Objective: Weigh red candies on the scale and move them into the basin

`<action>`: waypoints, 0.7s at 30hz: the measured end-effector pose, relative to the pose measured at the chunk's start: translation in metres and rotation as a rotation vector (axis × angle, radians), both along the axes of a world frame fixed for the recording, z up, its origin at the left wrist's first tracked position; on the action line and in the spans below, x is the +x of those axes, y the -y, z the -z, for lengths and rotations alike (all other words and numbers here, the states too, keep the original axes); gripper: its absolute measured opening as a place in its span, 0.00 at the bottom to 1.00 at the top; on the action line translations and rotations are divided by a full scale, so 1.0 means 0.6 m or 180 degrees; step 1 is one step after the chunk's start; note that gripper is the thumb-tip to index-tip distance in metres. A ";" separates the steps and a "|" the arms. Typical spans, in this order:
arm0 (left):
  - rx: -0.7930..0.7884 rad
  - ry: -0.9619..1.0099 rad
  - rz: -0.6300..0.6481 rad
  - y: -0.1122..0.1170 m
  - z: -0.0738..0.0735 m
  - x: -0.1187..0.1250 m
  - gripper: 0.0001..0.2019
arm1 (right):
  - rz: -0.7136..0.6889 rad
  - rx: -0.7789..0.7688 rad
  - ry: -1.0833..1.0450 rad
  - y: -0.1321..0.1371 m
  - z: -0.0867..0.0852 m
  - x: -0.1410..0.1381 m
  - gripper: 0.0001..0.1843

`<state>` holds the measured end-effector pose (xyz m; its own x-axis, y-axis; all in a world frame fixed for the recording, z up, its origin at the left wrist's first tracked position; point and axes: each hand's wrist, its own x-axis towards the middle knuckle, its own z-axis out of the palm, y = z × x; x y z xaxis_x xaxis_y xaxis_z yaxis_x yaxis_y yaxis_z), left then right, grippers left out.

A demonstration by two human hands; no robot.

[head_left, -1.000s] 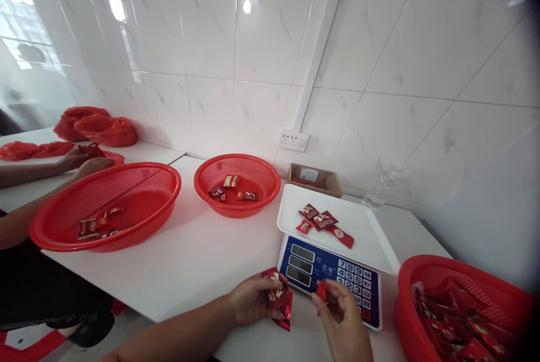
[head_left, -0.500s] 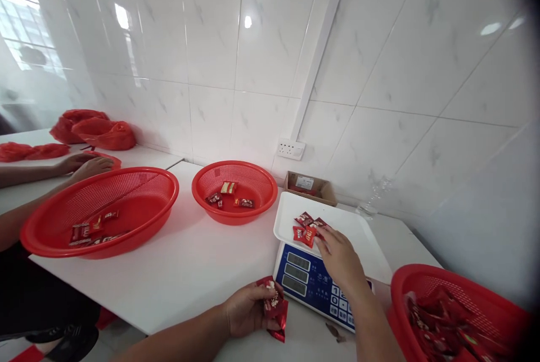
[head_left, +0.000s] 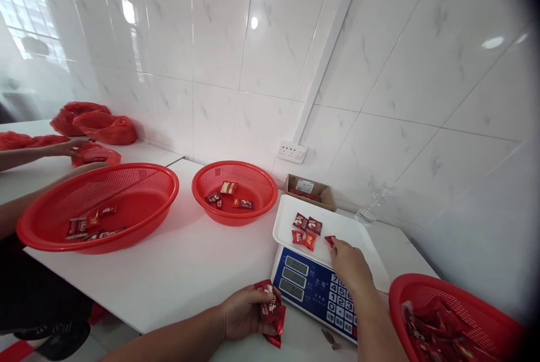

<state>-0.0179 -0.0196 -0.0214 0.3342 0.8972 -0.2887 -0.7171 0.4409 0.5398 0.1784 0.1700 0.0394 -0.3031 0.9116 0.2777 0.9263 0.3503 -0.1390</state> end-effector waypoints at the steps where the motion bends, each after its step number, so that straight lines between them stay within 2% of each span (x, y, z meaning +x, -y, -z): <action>1: 0.0001 0.0013 0.0004 0.000 0.000 0.000 0.13 | 0.0005 0.0019 0.0010 0.001 -0.001 -0.002 0.22; 7: -0.0058 -0.0014 0.0004 -0.001 0.001 0.000 0.14 | -0.0075 0.0104 -0.0090 0.027 -0.010 -0.038 0.26; 11: -0.0031 0.0008 0.0041 -0.002 0.004 -0.002 0.13 | -0.0485 -0.0114 -0.0275 0.047 -0.012 -0.062 0.25; 16: -0.0081 0.0020 0.0016 -0.002 0.003 -0.002 0.13 | -0.0523 -0.0209 -0.0210 0.059 -0.011 -0.066 0.24; 21: -0.0077 -0.0016 0.0025 -0.002 -0.001 0.000 0.13 | -0.0905 -0.0180 -0.0348 0.077 -0.013 -0.070 0.22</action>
